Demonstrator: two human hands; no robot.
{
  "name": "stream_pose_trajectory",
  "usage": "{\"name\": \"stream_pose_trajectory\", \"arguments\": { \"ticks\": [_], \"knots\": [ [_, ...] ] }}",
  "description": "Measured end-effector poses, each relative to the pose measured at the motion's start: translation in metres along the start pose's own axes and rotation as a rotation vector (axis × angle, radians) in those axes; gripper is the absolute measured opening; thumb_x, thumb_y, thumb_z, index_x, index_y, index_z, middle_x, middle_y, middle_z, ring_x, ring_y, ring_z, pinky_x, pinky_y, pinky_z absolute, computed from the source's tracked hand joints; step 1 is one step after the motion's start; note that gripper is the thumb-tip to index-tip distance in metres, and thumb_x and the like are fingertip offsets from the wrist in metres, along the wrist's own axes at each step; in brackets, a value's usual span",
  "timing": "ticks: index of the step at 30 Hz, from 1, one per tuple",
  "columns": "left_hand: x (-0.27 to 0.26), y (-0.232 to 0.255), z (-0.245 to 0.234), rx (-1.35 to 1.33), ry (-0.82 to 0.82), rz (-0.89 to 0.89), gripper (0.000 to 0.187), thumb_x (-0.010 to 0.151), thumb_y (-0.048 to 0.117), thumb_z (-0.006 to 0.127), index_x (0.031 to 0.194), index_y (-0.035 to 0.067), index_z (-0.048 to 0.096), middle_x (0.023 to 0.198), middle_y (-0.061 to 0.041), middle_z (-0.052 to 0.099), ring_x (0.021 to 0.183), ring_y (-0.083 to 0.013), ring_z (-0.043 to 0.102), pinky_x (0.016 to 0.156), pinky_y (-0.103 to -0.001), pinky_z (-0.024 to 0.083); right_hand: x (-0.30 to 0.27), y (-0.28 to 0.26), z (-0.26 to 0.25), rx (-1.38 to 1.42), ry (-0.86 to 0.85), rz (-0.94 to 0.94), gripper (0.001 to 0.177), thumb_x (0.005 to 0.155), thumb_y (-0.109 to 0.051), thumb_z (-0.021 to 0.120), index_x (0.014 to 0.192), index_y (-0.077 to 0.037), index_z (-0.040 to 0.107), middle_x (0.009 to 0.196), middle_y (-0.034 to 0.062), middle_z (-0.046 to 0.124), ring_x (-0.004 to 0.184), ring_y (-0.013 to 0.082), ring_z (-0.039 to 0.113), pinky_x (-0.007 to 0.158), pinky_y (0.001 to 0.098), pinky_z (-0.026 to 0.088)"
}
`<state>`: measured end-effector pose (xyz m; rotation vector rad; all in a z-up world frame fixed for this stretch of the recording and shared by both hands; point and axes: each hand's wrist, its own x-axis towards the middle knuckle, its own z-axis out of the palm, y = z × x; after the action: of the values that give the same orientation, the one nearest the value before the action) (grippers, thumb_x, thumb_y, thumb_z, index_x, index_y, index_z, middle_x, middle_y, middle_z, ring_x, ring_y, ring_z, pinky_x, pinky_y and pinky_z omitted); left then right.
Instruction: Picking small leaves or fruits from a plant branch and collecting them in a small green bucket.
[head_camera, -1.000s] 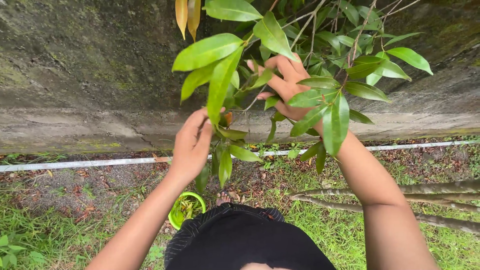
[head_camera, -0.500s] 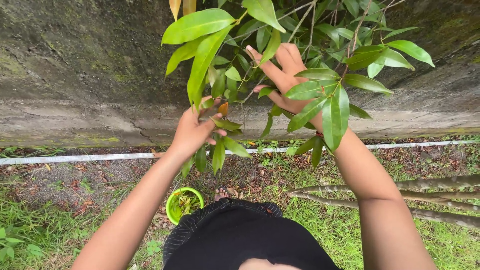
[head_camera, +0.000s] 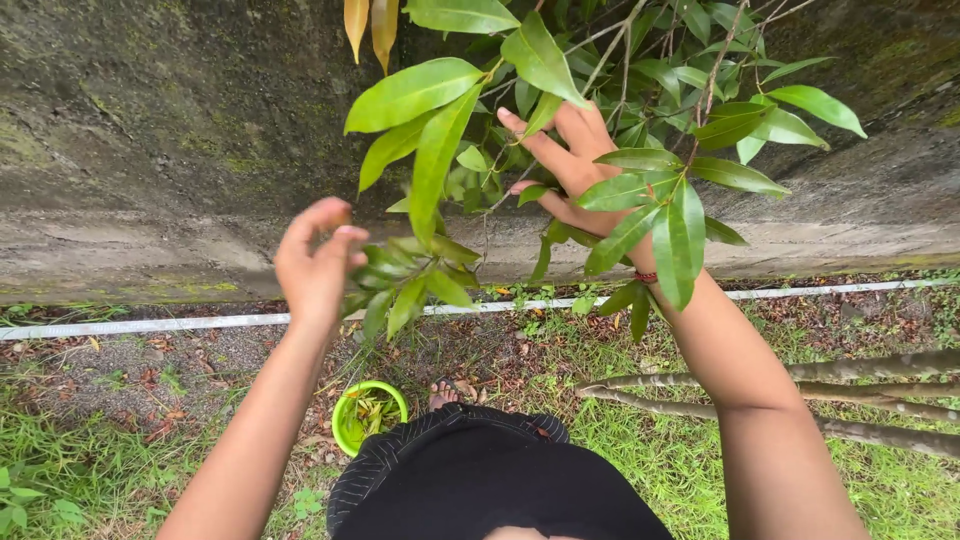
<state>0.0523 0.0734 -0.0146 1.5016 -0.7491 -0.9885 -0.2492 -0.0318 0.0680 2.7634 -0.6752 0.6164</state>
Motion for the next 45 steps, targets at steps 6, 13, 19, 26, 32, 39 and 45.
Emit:
{"name": "stream_pose_trajectory", "arguments": {
  "ticks": [6, 13, 19, 26, 32, 39, 45],
  "knots": [
    [-0.017, 0.002, 0.018, 0.212, -0.064, 0.629, 0.036, 0.095, 0.01, 0.052, 0.129, 0.015, 0.061, 0.143, -0.005, 0.059, 0.147, -0.0336, 0.042, 0.125, -0.064, 0.012, 0.006, -0.001, 0.001, 0.098, 0.083, -0.006, 0.078, 0.103, -0.03, 0.078, 0.158, 0.004, 0.034, 0.116, 0.0197, 0.047, 0.109, 0.0348, 0.049, 0.095, 0.0437, 0.046],
    [-0.019, 0.02, 0.081, 0.426, -0.618, 0.553, 0.078, 0.089, 0.035, 0.071, 0.155, 0.02, 0.033, 0.152, -0.007, 0.053, 0.136, -0.0317, 0.05, 0.113, -0.057, 0.034, 0.013, 0.0, 0.012, 0.626, 0.02, 0.138, 0.096, 0.103, -0.023, 0.077, 0.164, -0.004, 0.006, 0.171, 0.0211, 0.008, 0.163, 0.0378, 0.013, 0.136, 0.0591, 0.022],
    [-0.004, -0.02, 0.092, 0.271, -0.706, 0.494, 0.031, 0.101, 0.012, 0.056, 0.13, 0.016, 0.067, 0.107, -0.01, 0.075, 0.117, -0.0325, 0.065, 0.113, -0.062, 0.03, 0.007, -0.011, -0.003, 0.444, 0.206, 0.227, 0.098, 0.082, -0.019, 0.093, 0.156, 0.002, 0.032, 0.12, 0.0282, 0.055, 0.11, 0.0388, 0.057, 0.106, 0.0561, 0.044],
    [-0.018, 0.01, 0.077, 0.263, -0.664, 0.462, 0.029, 0.1, 0.008, 0.056, 0.123, 0.014, 0.072, 0.099, -0.011, 0.073, 0.102, -0.0276, 0.065, 0.105, -0.054, 0.039, -0.004, 0.003, 0.008, 0.866, 0.294, 0.273, 0.069, 0.097, -0.015, 0.073, 0.154, 0.0, 0.037, 0.122, 0.0187, 0.052, 0.098, 0.0216, 0.049, 0.086, 0.0381, 0.047],
    [-0.021, 0.007, 0.072, 0.237, -0.624, 0.399, 0.029, 0.1, 0.007, 0.056, 0.121, 0.015, 0.075, 0.095, -0.009, 0.07, 0.095, -0.0235, 0.06, 0.099, -0.046, 0.043, 0.0, 0.019, 0.013, 1.162, 0.396, 0.407, 0.054, 0.103, -0.028, 0.051, 0.15, -0.002, 0.048, 0.106, 0.0143, 0.058, 0.108, 0.0231, 0.062, 0.105, 0.0392, 0.048],
    [-0.019, 0.012, 0.068, 0.25, -0.546, 0.419, 0.028, 0.099, 0.008, 0.058, 0.121, 0.012, 0.075, 0.1, -0.012, 0.072, 0.098, -0.0278, 0.063, 0.095, -0.046, 0.046, 0.012, 0.002, -0.004, 0.985, 0.246, 0.221, 0.037, 0.098, -0.019, 0.058, 0.131, -0.005, 0.064, 0.112, 0.0133, 0.064, 0.121, 0.0248, 0.059, 0.112, 0.0472, 0.037],
    [0.001, -0.003, 0.072, 0.217, -0.476, 0.47, 0.025, 0.1, 0.008, 0.058, 0.119, 0.007, 0.075, 0.104, -0.013, 0.072, 0.1, -0.0325, 0.064, 0.095, -0.049, 0.046, 0.019, -0.047, -0.052, 0.539, -0.096, 0.073, 0.023, 0.092, -0.006, 0.064, 0.091, -0.025, 0.077, 0.152, 0.0058, 0.055, 0.154, 0.037, 0.023, 0.122, 0.0648, 0.008]
  ]
}}
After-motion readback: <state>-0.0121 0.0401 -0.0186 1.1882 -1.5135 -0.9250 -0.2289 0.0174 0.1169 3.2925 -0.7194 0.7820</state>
